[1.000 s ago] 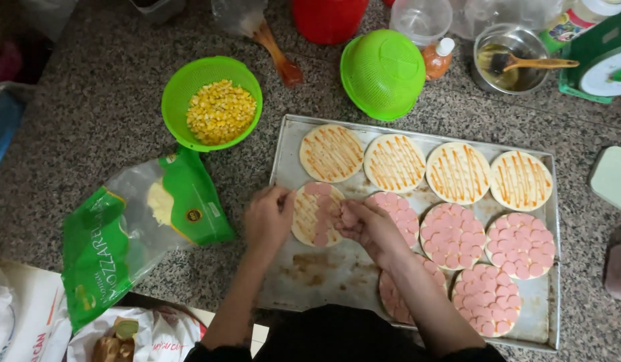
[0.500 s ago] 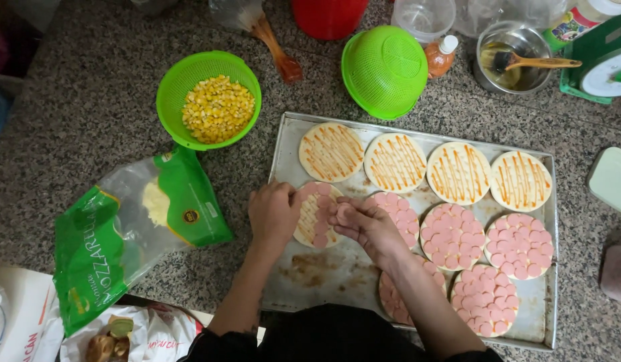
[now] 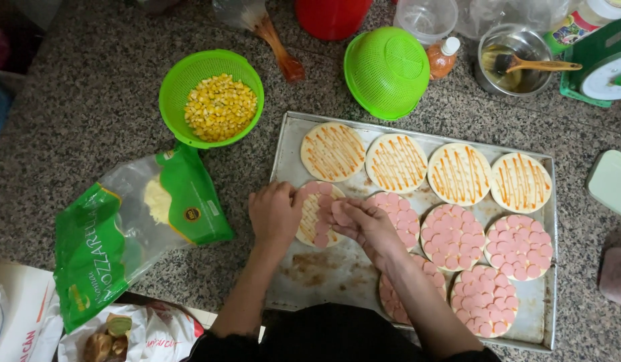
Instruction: The person places sliced ham pieces by hand onto small round pizza bases arranged on a metal baking tray. The bases already have sauce and cheese applied. The person repeatedly reaches into a container to pick up ham slices and arranges them in overlapping patterns on each base.
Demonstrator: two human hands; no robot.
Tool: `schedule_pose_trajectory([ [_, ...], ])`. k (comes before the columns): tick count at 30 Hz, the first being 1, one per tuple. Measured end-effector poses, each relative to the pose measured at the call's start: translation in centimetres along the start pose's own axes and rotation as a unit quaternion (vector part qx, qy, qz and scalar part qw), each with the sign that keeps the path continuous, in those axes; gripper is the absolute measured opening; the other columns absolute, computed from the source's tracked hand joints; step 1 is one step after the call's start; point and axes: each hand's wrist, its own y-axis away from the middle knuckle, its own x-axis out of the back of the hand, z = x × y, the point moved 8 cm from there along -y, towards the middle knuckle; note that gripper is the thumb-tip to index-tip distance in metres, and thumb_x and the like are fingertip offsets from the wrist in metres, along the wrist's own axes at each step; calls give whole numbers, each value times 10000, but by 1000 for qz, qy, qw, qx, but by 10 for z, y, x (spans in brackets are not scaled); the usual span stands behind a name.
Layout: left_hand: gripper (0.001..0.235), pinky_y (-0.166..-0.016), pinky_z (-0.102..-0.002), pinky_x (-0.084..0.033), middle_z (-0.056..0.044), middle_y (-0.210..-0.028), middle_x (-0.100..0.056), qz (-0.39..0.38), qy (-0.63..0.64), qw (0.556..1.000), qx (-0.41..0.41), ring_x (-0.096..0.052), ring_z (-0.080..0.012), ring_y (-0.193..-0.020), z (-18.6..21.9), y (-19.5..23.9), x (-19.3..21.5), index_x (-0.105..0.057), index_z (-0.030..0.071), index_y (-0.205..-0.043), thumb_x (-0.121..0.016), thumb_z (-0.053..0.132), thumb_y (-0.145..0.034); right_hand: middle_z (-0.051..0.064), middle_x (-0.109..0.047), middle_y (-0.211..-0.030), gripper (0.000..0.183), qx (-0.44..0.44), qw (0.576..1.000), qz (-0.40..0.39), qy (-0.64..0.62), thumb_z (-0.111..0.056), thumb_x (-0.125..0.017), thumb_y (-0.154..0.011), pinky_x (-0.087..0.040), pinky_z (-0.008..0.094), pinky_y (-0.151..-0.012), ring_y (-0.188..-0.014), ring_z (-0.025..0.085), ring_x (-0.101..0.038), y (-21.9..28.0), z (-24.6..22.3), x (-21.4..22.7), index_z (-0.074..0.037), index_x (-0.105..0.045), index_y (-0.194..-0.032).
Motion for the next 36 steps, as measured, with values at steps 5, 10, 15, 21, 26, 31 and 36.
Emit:
schedule_pose_trajectory([
  [5, 216, -892, -514, -609, -146, -1017, -774, -64, 214, 974, -35, -794, -419, -992, 60, 11, 73, -800, 83, -1122, -748, 284, -1062, 280, -811, -1126, 420, 12, 999, -24, 23, -56, -747, -1056, -684, 593, -1041, -1038, 411, -841, 2, -1, -9, 146, -721, -1423],
  [10, 260, -962, -550, -628, -162, -1151, -784, -93, 252, 957, -108, -779, -448, -1114, 64, 23, 57, -823, 124, -1279, -765, 231, -1049, 232, -812, -1074, 372, 26, 997, -40, 63, -5, -753, -1045, -692, 599, -1036, -993, 359, -841, -4, 8, -11, 120, -754, -1396],
  [15, 192, -862, -443, -642, -70, -934, -748, -11, 238, 969, -70, -786, -306, -923, 41, 23, 66, -827, 120, -1072, -762, 298, -1104, 239, -800, -1064, 397, 22, 998, -44, 47, 19, -728, -1037, -692, 597, -1021, -985, 358, -830, -3, 12, -14, 141, -735, -1415],
  [21, 319, -823, -510, -642, -119, -975, -814, -27, 91, 991, 95, -810, -361, -907, -26, 23, 48, -856, 133, -1125, -720, 420, -1101, 207, -802, -1023, 387, 18, 996, -43, 72, -67, -762, -1058, -722, 537, -957, -914, 316, -839, 11, -2, -22, 134, -740, -1388],
  [26, 377, -849, -481, -657, -108, -1029, -827, -127, 171, 973, 84, -823, -353, -986, -16, 21, 12, -868, 133, -1163, -704, 467, -1099, 172, -762, -978, 317, 18, 998, -30, 48, -57, -792, -1042, -724, 568, -949, -878, 321, -835, 4, 8, -17, 116, -747, -1303],
  [31, 323, -861, -518, -654, -109, -953, -774, -130, 104, 980, 107, -804, -369, -922, -14, 26, 14, -824, 101, -1084, -664, 380, -1111, 186, -716, -986, 288, 13, 998, -11, 59, -30, -788, -1043, -713, 598, -988, -868, 327, -812, 14, -1, -17, 135, -764, -1278],
  [36, 316, -835, -535, -668, -81, -920, -748, -115, 62, 987, 95, -814, -360, -905, -17, 26, 10, -781, 134, -1025, -692, 431, -1083, 154, -630, -989, 358, -4, 999, 2, 33, -16, -740, -1047, -714, 600, -992, -844, 307, -777, 31, -13, -31, 157, -693, -1357],
])
